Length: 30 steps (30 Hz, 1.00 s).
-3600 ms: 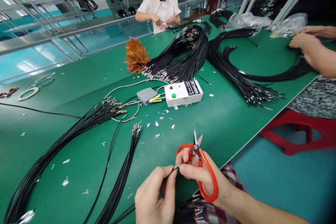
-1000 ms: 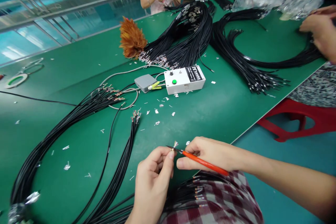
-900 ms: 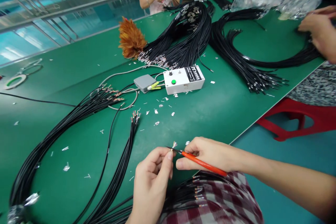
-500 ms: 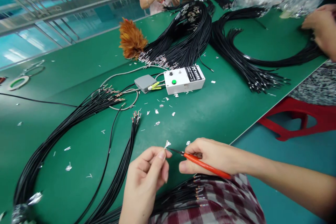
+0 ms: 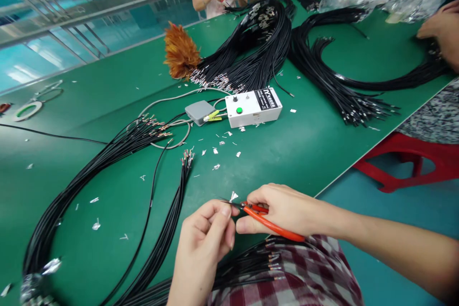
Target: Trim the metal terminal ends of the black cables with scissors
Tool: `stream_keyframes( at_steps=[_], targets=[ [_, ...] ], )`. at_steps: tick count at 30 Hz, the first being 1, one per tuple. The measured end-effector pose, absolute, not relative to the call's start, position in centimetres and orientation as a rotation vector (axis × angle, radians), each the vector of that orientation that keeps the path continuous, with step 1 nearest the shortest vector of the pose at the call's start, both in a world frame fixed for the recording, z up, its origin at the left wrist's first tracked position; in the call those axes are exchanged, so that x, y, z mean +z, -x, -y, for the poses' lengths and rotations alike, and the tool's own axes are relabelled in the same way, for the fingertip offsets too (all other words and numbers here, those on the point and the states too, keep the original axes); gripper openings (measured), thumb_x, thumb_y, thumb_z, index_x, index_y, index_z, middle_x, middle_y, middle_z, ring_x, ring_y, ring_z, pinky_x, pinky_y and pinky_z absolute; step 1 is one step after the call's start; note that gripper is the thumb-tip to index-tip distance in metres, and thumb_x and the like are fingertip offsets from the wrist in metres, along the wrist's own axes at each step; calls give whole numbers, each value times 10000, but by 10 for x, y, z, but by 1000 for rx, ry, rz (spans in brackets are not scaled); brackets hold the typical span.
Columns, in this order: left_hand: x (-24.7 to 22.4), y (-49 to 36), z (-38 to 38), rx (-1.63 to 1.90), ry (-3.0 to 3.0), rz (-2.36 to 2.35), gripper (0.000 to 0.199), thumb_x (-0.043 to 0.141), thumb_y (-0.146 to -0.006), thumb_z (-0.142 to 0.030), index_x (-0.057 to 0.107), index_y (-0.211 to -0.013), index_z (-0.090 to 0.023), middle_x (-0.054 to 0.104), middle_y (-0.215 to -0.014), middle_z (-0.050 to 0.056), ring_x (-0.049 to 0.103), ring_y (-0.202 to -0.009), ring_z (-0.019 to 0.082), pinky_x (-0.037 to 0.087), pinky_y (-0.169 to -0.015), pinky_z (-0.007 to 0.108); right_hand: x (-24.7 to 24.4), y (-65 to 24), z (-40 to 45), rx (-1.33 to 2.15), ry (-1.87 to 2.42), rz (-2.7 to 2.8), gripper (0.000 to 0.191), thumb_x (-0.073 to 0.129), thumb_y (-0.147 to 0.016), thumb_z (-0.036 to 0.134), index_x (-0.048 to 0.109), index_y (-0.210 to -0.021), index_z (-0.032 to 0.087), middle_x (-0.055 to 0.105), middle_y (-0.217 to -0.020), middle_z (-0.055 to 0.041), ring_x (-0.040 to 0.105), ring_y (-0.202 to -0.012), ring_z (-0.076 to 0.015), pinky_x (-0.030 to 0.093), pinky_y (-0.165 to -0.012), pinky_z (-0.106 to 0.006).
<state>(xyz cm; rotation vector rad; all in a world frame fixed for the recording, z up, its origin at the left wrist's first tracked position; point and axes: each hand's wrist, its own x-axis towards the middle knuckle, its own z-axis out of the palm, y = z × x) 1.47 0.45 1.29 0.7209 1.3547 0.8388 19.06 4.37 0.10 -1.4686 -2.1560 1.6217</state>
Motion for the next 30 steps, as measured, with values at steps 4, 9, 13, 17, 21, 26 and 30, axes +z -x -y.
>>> stream_keyframes(
  at_steps=[4,9,13,17,21,26,30],
  targets=[
    [14,-13,-5,823,-688,-1322,306,696,-747,-430,644,-711,-130,431,-436,-62,244,-408,30,116,-400,154,-2,-192,-46,1842,1389,2081,535,533,-740,700,366,-601,211,281,-599,59,231,-542,-103,210,-452,-228],
    [12,-10,-6,794,-691,-1293,299,685,-760,-425,640,-725,-132,440,-446,-59,224,-405,27,98,-390,156,-1,-191,-46,1845,1404,2065,541,535,-728,709,365,-598,212,287,-602,55,226,-546,-105,203,-448,-230],
    [11,-10,-5,795,-685,-1283,293,672,-773,-419,640,-729,-131,432,-431,-63,202,-397,24,93,-385,157,1,-189,-43,1660,1455,2131,537,546,-736,691,380,-583,203,310,-582,58,245,-544,-102,217,-455,-224],
    [11,-11,-4,810,-681,-1284,285,663,-784,-408,633,-714,-134,428,-428,-63,205,-405,28,101,-389,152,1,-189,-42,1586,1454,2156,517,559,-732,681,409,-594,205,331,-574,60,255,-545,-104,222,-450,-218],
    [12,-10,-4,816,-671,-1271,265,662,-794,-388,633,-720,-136,434,-434,-64,214,-411,31,105,-392,151,2,-189,-43,1618,1449,2152,523,550,-734,686,409,-591,203,322,-584,57,254,-554,-106,224,-456,-218],
    [12,-9,-5,801,-662,-1229,261,667,-799,-375,630,-713,-132,432,-442,-66,204,-407,24,103,-385,148,2,-188,-43,1715,1427,2134,535,519,-751,701,379,-598,208,311,-587,62,241,-556,-106,223,-453,-216],
    [10,-7,-4,791,-660,-1190,268,653,-814,-377,630,-716,-129,436,-440,-64,213,-402,23,110,-386,153,2,-184,-42,1567,1506,2154,542,535,-731,713,425,-582,204,338,-563,62,265,-553,-107,231,-470,-218]
  ],
)
